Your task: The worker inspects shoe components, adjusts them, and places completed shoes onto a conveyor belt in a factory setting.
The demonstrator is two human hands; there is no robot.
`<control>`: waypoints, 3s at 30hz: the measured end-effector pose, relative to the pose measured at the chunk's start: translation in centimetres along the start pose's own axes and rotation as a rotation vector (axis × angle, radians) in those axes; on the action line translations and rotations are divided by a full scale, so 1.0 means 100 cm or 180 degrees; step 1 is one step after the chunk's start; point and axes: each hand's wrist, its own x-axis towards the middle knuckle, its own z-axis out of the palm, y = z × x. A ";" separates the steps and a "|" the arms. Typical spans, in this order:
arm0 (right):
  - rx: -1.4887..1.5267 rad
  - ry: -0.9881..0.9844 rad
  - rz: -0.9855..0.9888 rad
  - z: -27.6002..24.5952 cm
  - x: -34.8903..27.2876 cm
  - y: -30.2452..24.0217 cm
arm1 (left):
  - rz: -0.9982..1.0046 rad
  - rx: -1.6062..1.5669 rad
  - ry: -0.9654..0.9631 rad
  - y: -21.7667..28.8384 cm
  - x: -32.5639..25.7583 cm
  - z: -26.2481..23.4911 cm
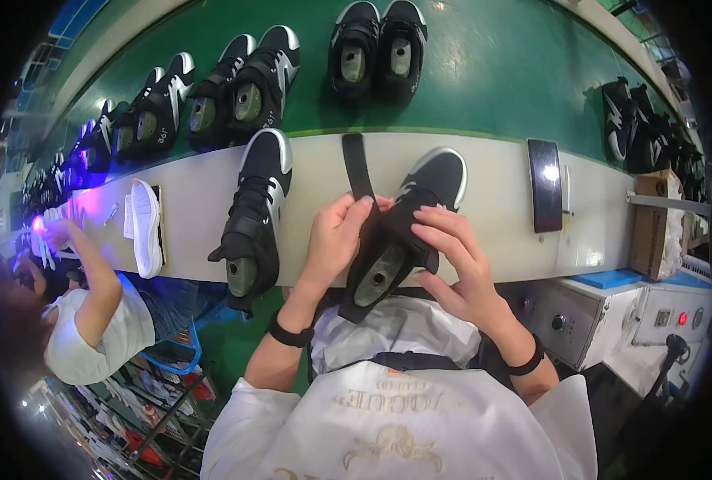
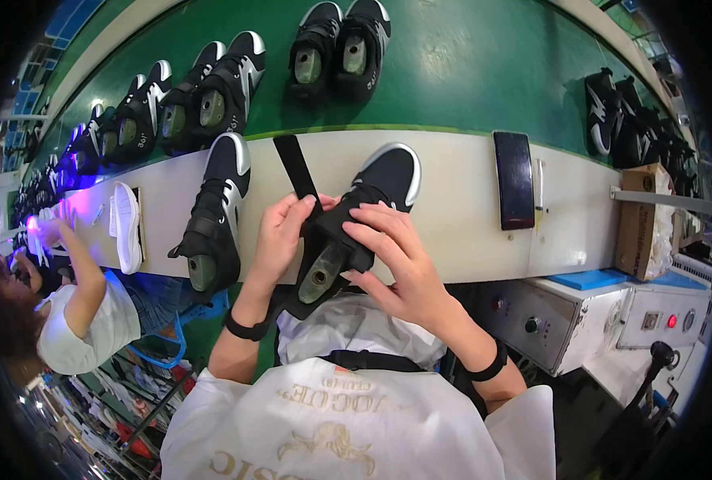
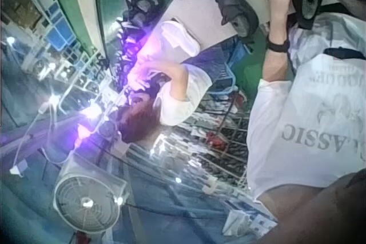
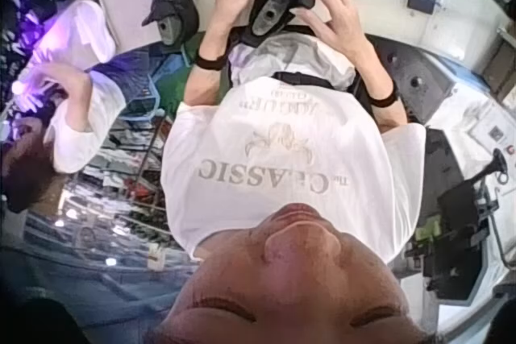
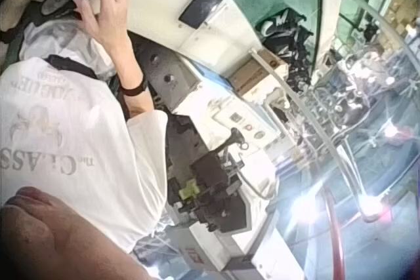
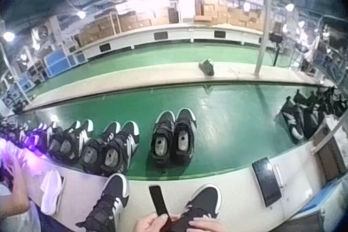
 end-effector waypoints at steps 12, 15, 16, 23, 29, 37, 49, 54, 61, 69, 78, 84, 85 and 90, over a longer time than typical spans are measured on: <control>0.1506 0.0128 0.1532 0.017 0.043 -0.022 | 0.0353 0.2743 -0.0708 0.027 -0.038 0.022; 0.1499 0.0146 0.1414 0.017 0.043 -0.019 | 0.0327 0.2362 -0.1012 0.021 -0.027 0.020; 0.1333 0.0071 0.1218 0.016 0.036 -0.016 | 0.0393 0.2337 -0.1062 0.022 -0.027 0.020; 0.0494 -0.0122 0.0777 -0.005 0.021 -0.012 | -0.0145 0.0098 -0.1692 0.004 -0.019 -0.012; 0.0048 -0.0606 0.0257 -0.007 0.033 -0.011 | 0.0366 0.3138 -0.0639 0.018 -0.006 -0.007; -0.0317 -0.2096 -0.0113 -0.038 0.070 -0.001 | 0.1076 0.2602 0.0181 0.055 -0.091 0.021; -0.0953 -0.1794 -0.0127 -0.023 0.066 0.001 | 0.1507 0.2330 -0.1234 0.001 -0.100 0.026; -0.0969 -0.1706 -0.0111 -0.024 0.061 0.003 | 0.1973 0.1682 -0.0208 0.053 -0.084 0.015; 0.0118 -0.2301 0.0313 -0.065 0.060 0.015 | 0.2010 0.3383 0.0258 0.019 -0.058 0.040; 0.1219 0.0846 0.1230 0.005 0.061 0.020 | 0.1471 0.2864 0.0392 0.053 -0.025 0.007; 0.1079 0.0893 0.1048 0.013 0.055 -0.001 | 0.0684 0.1836 0.0291 0.028 -0.005 0.021; 0.1134 0.0776 0.0852 0.014 0.047 0.013 | 0.0224 0.1910 0.0013 0.011 0.008 0.019; 0.1038 0.0627 0.0726 0.014 0.050 0.016 | 0.0331 0.1714 0.0068 0.007 0.011 0.017; -0.0583 -0.0217 -0.0693 0.009 0.043 0.015 | -0.0202 0.1574 -0.0116 0.004 0.018 0.015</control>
